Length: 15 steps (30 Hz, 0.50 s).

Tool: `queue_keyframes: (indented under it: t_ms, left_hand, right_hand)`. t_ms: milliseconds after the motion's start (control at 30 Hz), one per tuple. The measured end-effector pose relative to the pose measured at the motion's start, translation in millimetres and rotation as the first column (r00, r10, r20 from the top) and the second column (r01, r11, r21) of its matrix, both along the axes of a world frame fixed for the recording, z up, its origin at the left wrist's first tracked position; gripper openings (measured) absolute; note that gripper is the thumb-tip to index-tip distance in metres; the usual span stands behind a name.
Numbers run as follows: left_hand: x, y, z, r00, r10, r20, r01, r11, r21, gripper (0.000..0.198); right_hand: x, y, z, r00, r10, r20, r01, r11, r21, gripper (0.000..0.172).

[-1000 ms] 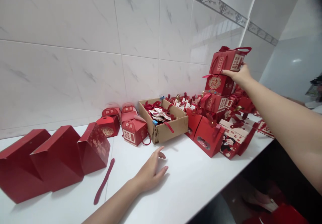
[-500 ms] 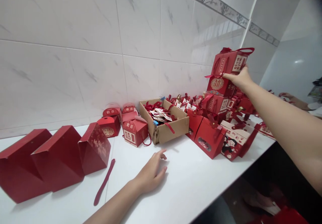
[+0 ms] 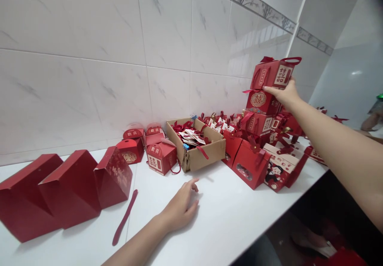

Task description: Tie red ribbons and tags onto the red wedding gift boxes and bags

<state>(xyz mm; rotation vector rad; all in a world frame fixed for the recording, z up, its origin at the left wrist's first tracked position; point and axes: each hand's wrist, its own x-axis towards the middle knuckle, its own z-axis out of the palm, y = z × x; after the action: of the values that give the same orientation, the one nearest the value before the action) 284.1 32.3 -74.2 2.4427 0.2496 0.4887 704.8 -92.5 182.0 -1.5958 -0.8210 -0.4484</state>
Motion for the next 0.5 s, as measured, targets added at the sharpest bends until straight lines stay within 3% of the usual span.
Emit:
queue_keyframes:
  t_ms: [200, 500]
  left_hand:
    - [0.1, -0.8, 2.3, 1.0, 0.006, -0.008, -0.006, 1.0, 0.003, 0.053]
    - [-0.4, -2.2, 3.1, 1.0, 0.008, 0.01, -0.008, 1.0, -0.007, 0.052]
  right_hand:
    - [-2.7, 0.6, 1.9, 0.998, 0.053, -0.044, -0.049, 0.996, 0.077, 0.076]
    - [-5.9, -5.5, 2.8, 0.993, 0.068, -0.096, -0.064, 0.997, 0.047, 0.05]
